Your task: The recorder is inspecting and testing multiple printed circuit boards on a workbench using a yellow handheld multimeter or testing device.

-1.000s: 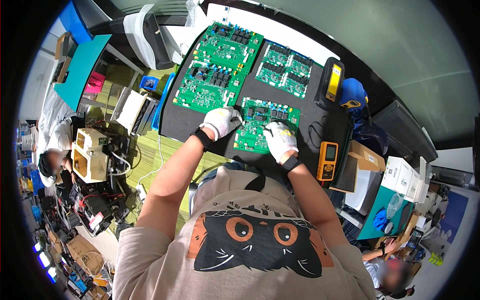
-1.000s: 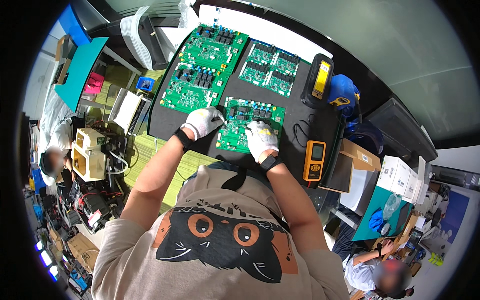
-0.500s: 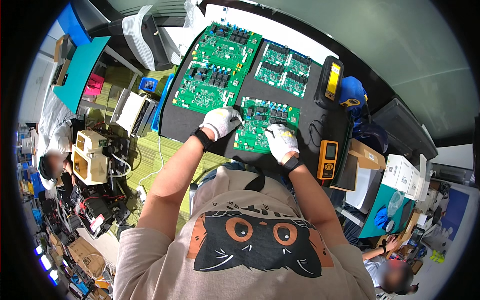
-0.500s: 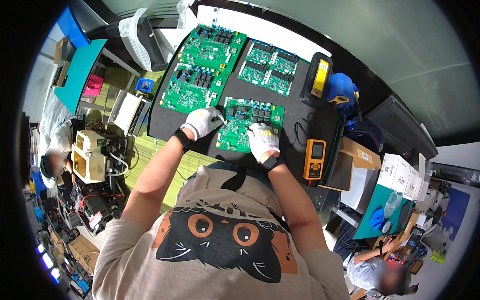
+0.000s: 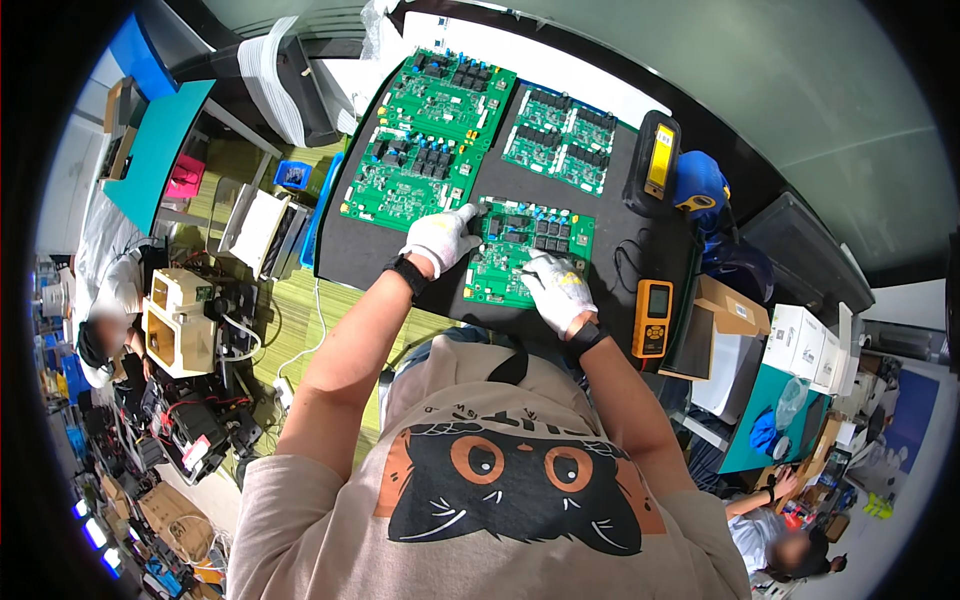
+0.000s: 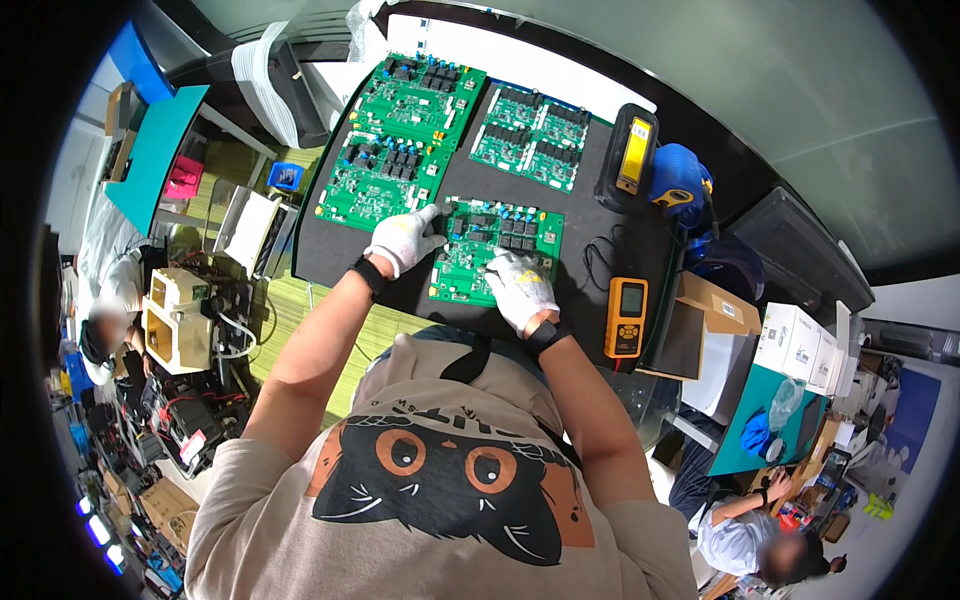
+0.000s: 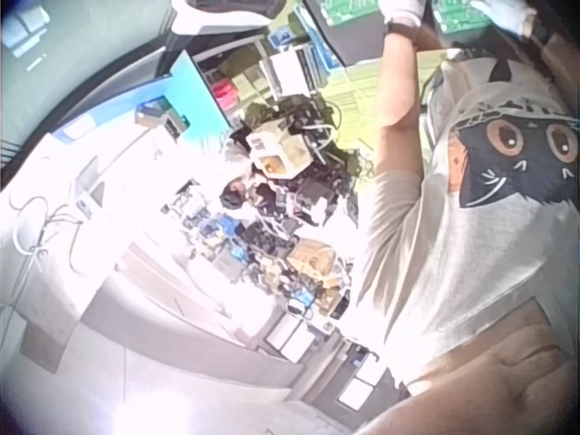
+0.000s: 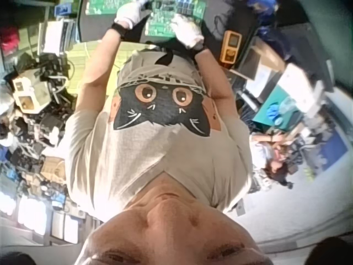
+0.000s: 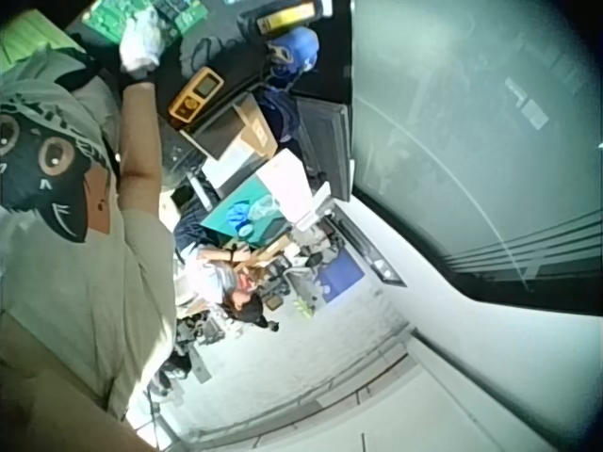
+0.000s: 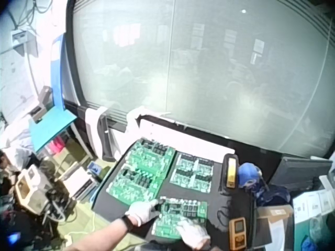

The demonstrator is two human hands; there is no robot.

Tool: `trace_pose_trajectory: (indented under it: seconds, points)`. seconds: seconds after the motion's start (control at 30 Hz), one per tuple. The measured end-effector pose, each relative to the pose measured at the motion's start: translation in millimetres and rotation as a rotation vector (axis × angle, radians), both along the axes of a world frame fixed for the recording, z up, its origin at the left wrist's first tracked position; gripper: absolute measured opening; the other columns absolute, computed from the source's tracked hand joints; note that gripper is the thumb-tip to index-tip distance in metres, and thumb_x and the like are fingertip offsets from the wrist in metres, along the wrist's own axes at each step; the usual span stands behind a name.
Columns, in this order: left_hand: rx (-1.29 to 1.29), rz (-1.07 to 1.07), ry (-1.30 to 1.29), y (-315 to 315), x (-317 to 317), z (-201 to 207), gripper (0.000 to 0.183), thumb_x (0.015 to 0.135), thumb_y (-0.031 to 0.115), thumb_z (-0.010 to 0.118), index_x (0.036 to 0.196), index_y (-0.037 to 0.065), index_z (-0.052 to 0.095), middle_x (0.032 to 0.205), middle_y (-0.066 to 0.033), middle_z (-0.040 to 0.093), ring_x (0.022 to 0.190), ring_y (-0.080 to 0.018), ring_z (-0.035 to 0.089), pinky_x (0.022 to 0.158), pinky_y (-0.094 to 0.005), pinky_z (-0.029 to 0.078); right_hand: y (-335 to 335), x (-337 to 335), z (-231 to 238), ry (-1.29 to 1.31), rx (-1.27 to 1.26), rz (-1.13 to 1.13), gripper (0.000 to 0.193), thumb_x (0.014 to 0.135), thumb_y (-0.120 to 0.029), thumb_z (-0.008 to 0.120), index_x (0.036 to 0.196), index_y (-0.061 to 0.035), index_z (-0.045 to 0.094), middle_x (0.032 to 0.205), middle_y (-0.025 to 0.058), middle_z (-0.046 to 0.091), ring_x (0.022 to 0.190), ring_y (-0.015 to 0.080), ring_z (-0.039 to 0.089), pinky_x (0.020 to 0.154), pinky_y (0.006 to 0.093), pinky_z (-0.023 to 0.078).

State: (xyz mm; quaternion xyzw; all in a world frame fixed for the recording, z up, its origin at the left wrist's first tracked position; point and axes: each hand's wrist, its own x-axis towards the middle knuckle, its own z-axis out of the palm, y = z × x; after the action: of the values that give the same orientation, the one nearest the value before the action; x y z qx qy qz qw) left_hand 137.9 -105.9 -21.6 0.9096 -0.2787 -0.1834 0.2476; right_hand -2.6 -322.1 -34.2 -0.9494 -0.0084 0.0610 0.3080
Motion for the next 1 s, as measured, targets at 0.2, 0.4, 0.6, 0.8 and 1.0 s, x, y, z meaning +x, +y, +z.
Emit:
trace_pose_trajectory:
  seconds: [0.2,0.4,0.6,0.8,1.0]
  points:
    - [-0.009,-0.018,-0.07,1.2,-1.5,-9.9,0.044,0.085,0.026,0.071,0.127,0.018,0.059,0.09,-0.0094,0.07,0.084,-0.0306,0.068,0.071,-0.0416,0.054,-5.4,-2.1,-0.7,0.022,-0.009,0.06,0.028,0.095,-0.03,0.054,0.108,-0.0079,0.064,0.135,0.0132,0.057,0.115,0.0376,0.056,0.1,0.0475,0.044]
    - [-0.02,-0.049,-0.165,2.0,-3.5,-14.1,0.042,0.087,0.025,0.07,0.127,0.019,0.059,0.088,-0.0096,0.069,0.082,-0.0311,0.068,0.071,-0.0412,0.054,-4.0,-0.6,3.7,0.057,0.018,0.07,0.026,0.095,-0.03,0.055,0.107,-0.0091,0.065,0.14,0.0134,0.053,0.116,0.0387,0.056,0.1,0.0472,0.044]
    - [0.021,-0.063,-0.165,1.1,-1.7,-16.8,0.041,0.088,0.028,0.069,0.127,0.019,0.058,0.093,-0.0117,0.069,0.086,-0.0324,0.068,0.072,-0.0423,0.054,-4.2,-1.5,5.8,0.07,0.031,0.078,0.027,0.094,-0.03,0.055,0.108,-0.0095,0.065,0.141,0.0134,0.052,0.117,0.0388,0.056,0.1,0.047,0.045]
    - [0.036,-0.071,-0.244,0.2,-4.9,-16.8,0.043,0.089,0.029,0.068,0.129,0.018,0.056,0.096,-0.0127,0.069,0.087,-0.0334,0.068,0.073,-0.0432,0.054,-4.3,-1.7,9.5,0.035,0.002,0.085,0.028,0.095,-0.032,0.054,0.11,-0.0115,0.064,0.139,0.0133,0.053,0.114,0.0377,0.057,0.097,0.0464,0.046]
    - [0.03,-0.058,-0.136,0.9,-1.2,-10.9,0.043,0.088,0.027,0.069,0.128,0.019,0.057,0.092,-0.0111,0.07,0.085,-0.0324,0.068,0.072,-0.0428,0.054,-10.5,-3.1,21.8,0.107,0.048,-0.076,0.028,0.096,-0.033,0.055,0.11,-0.0094,0.064,0.113,0.0144,0.065,0.106,0.0349,0.061,0.09,0.0443,0.049]
